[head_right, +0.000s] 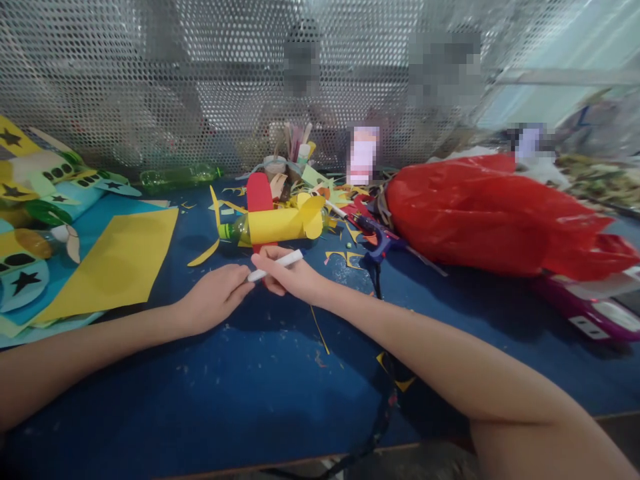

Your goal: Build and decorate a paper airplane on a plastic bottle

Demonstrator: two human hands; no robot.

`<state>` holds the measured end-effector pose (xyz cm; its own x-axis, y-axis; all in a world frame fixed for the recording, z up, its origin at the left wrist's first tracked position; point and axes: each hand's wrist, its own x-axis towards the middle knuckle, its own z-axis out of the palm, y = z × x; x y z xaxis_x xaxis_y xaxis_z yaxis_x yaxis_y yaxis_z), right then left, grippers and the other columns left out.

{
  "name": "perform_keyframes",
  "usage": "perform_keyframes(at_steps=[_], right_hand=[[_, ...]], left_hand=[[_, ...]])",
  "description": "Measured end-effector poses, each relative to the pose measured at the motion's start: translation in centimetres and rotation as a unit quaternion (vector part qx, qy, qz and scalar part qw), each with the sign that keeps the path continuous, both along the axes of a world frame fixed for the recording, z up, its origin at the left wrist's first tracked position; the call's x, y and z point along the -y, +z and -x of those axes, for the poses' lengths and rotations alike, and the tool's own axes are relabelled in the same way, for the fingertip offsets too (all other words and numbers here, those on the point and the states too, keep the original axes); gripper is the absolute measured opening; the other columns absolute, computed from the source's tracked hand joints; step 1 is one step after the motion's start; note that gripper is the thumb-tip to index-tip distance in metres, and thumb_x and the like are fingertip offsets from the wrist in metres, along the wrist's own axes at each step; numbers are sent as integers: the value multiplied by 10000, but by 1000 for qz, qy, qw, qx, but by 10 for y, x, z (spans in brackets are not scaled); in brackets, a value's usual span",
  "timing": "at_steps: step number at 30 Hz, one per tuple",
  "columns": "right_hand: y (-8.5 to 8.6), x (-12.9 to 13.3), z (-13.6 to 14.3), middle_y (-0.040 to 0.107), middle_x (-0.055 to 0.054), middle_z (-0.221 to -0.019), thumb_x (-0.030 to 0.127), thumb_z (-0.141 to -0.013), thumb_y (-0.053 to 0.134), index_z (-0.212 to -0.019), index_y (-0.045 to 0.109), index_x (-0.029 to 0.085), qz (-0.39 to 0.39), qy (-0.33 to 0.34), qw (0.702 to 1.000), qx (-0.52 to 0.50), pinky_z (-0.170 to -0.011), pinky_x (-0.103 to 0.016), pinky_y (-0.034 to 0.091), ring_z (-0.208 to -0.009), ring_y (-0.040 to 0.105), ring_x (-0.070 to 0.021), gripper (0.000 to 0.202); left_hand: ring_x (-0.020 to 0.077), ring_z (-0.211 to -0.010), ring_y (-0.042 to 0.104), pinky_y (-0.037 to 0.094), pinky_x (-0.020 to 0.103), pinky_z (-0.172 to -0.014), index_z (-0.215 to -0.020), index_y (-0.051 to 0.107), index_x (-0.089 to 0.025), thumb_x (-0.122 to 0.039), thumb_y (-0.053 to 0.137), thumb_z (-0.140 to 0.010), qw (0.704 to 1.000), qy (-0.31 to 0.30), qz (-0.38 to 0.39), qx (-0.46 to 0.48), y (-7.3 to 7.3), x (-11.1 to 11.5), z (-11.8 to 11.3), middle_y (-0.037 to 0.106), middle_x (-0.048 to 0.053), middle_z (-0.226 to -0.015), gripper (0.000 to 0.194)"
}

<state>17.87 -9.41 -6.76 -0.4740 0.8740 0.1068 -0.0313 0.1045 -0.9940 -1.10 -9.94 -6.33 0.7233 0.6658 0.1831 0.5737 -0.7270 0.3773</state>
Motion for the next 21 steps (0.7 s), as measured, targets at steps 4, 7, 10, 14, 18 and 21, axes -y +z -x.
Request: perform_keyframes(at_steps=[4,7,10,14,18,21], right_hand=[[2,2,0,512,48,-451,425,-869,584,-584,561,171,5,8,999,47,-331,-206,218,-328,374,-48,383],[2,3,-2,473,51,-399,370,-866,548,-547,569,167,11,9,998,62,-310,-204,200,-308,345,-50,379],[4,4,-4,436,59,-355,353,-859,524,-545,574,166,13,6,998,67,-300,-199,193,-293,333,-55,368],[10,7,-5,454,58,-340,319,-854,516,-548,567,172,-3,9,997,79,-301,-196,222,-279,350,-56,343],[19,13,-2,450,63,-322,308,-866,499,-547,561,185,-18,20,996,89,-307,-199,250,-267,349,-57,346],[27,11,-4,459,60,-333,279,-848,523,-552,562,193,-18,35,993,108,-325,-207,288,-285,387,-67,310]], left_hand=[[245,-831,586,487,378,-755,-933,562,-170,-303,256,-1015,997,0,-62,-51,-2,3,-1,629,82,-841,344],[249,-825,592,484,383,-753,-928,581,-160,-344,211,-1025,997,-11,-58,-58,-2,2,0,637,90,-837,425],[237,-868,610,481,373,-793,-980,592,-164,-354,163,-1030,999,-50,2,-22,1,-1,2,663,89,-907,472],[207,-904,617,472,342,-844,-988,571,-177,-351,174,-1023,992,-90,87,31,11,-2,3,671,79,-971,435],[172,-750,571,464,304,-758,-829,485,-211,-384,177,-1009,984,-94,139,55,18,-1,2,584,24,-763,397],[156,-649,499,441,295,-694,-734,385,-228,-429,179,-999,982,-100,148,57,18,1,5,477,-7,-662,391]])
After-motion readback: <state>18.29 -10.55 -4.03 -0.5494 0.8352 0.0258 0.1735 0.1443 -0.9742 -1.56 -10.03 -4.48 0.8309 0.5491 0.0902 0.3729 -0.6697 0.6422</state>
